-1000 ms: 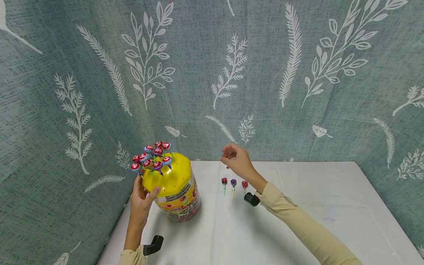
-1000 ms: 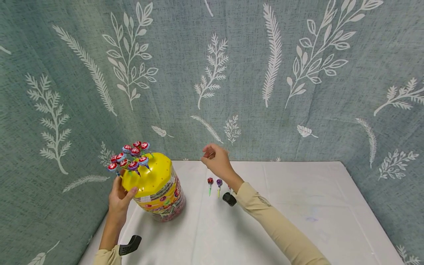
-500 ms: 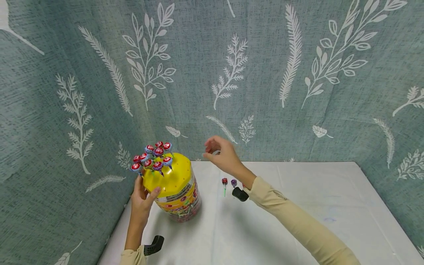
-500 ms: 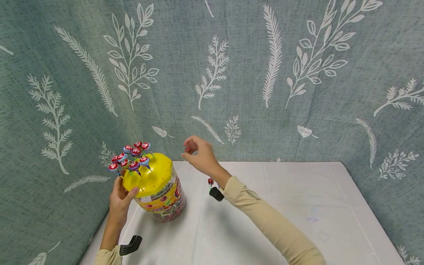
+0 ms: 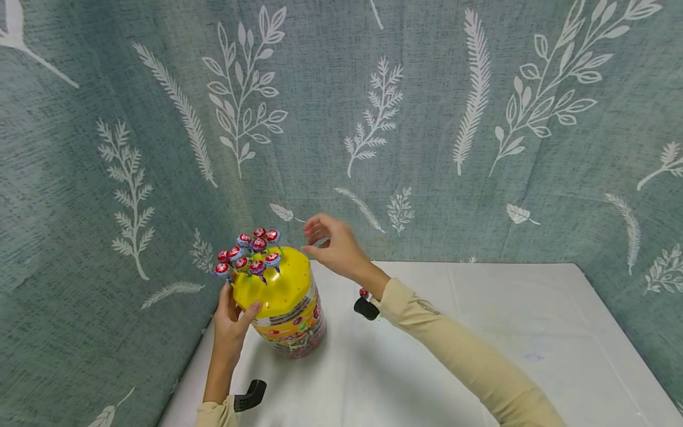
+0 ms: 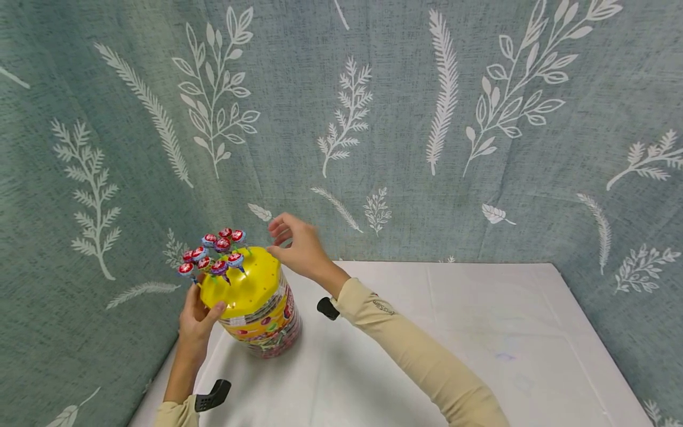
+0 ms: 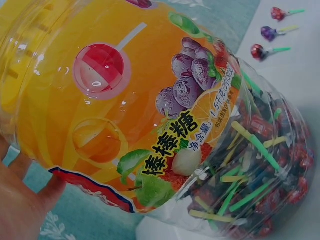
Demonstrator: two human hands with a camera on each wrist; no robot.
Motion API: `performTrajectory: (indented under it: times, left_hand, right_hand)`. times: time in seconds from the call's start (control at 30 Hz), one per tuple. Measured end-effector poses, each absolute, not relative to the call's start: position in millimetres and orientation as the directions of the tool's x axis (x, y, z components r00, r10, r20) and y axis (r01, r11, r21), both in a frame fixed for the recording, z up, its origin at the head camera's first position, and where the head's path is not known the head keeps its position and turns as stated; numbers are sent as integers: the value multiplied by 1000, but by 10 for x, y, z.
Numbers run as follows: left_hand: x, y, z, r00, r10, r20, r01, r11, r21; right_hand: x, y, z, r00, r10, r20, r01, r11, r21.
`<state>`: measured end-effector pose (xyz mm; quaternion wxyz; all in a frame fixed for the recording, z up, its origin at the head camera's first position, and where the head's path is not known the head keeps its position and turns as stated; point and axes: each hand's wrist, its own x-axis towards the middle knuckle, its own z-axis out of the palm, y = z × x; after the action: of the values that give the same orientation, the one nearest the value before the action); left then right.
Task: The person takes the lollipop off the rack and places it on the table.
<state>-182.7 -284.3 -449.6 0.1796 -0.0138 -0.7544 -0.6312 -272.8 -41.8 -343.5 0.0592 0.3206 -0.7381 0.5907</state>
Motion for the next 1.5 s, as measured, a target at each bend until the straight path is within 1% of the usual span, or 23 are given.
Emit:
performTrajectory:
  times: [0.2, 0.43, 0.77, 1.03, 1.37, 1.5]
  left_hand:
    - [-1844, -2851, -4510, -933, -207, 295, 253, 209, 945]
    - [-1831, -2838, -4501, -934, -204, 293, 251, 208, 945]
    - [-1842, -2834, -4510, -936, -208, 285, 243, 206, 948]
    - [-1833, -2842, -4508, -933, -205, 297, 254, 212, 944]
    - [-1826, -2844, -4520, -940, -212, 268, 225, 205, 953]
    - [-1830, -2848, -4516, -938, -218, 269, 228, 194, 954]
  right_hand:
    - [-2742, -599, -3404, -774, -429, 467, -552, 93, -829]
    - [-2775, -799, -3457, -770, -437, 466, -558, 106, -823]
    - [-2842, -1001, -3584, -780, -395, 486, -559, 89, -824]
    - [-2837, -1045, -3593, -772, -380, 509, -575, 78, -814]
    - [-2817, -996, -3499, -769, -330, 547, -581, 6, -814]
    - [-2768, -895, -3394, -761, -331, 559, -577, -49, -815]
